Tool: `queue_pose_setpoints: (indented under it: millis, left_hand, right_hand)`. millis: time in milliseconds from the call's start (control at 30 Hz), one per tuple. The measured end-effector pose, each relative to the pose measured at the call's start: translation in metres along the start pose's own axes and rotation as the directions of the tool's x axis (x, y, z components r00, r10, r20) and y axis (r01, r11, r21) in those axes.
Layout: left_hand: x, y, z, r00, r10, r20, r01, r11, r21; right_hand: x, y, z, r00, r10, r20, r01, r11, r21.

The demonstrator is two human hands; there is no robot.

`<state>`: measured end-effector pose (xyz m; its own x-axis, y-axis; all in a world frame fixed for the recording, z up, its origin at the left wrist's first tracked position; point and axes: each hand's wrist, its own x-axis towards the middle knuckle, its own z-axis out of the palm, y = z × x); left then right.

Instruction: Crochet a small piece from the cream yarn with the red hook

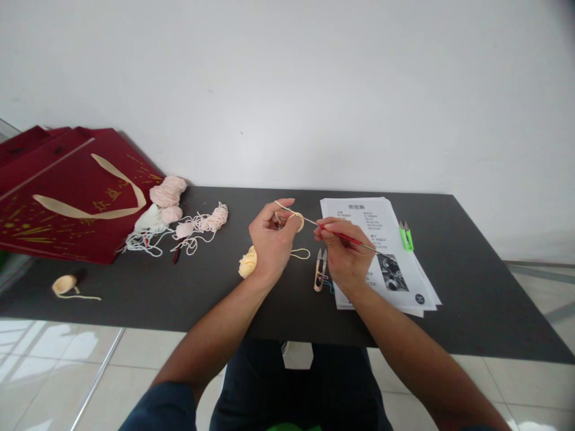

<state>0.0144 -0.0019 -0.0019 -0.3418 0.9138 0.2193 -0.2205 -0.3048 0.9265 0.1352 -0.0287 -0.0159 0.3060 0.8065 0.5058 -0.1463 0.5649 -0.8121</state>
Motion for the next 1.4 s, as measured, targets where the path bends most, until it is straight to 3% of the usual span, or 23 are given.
queue_pose_setpoints:
  millis: [133,333,400,567,700,800,1033,1133,1233,1400]
  left_hand:
    - [0.0,-0.003,-0.002,0.999,0.038,-0.018,-0.038,0.999,0.033]
    - [-0.002,-0.002,-0.005,0.974,0.223,-0.029,-0.21,0.949,0.235]
    - [-0.002,-0.002,-0.005,0.972,0.235,-0.023,-0.222,0.943,0.248]
    - [0.001,-0.002,-0.001,0.998,0.011,-0.061,-0.007,0.998,0.055]
    - [0.004,0.001,0.003,0.977,-0.214,-0.002,0.21,0.958,-0.194]
    - [0.006,0.005,0.003,0.94,-0.329,0.088,0.339,0.889,-0.309]
    - [0.011,0.009,-0.001,0.865,-0.417,0.278,0.498,0.776,-0.386]
    - [0.012,0.007,-0.002,0.872,-0.397,0.287,0.482,0.798,-0.362]
    - [0.011,0.006,-0.003,0.902,-0.349,0.253,0.416,0.861,-0.294]
    - [0.01,0.003,-0.003,0.945,-0.286,0.161,0.306,0.944,-0.124]
  right_hand:
    - [-0.004,-0.002,0.002,1.0,0.005,-0.002,-0.005,0.999,-0.041]
    - [-0.007,-0.003,0.003,1.0,0.022,-0.013,-0.023,0.997,-0.078]
    - [-0.007,-0.002,0.002,1.0,0.0,0.002,0.0,0.996,-0.091]
    - [-0.005,0.005,-0.004,0.973,-0.191,0.129,0.215,0.952,-0.218]
    - [-0.003,0.016,-0.008,0.928,-0.323,0.184,0.361,0.904,-0.23]
    - [-0.002,0.019,-0.009,0.941,-0.286,0.178,0.323,0.918,-0.229]
    - [0.0,0.016,-0.004,0.998,-0.012,0.067,0.017,0.998,-0.068]
    - [0.007,0.018,-0.004,0.996,0.093,0.015,-0.094,0.993,0.076]
    - [0.015,0.019,-0.009,0.989,0.146,0.034,-0.15,0.979,0.139]
    - [0.023,0.011,-0.016,0.997,0.007,0.077,-0.01,0.999,0.047]
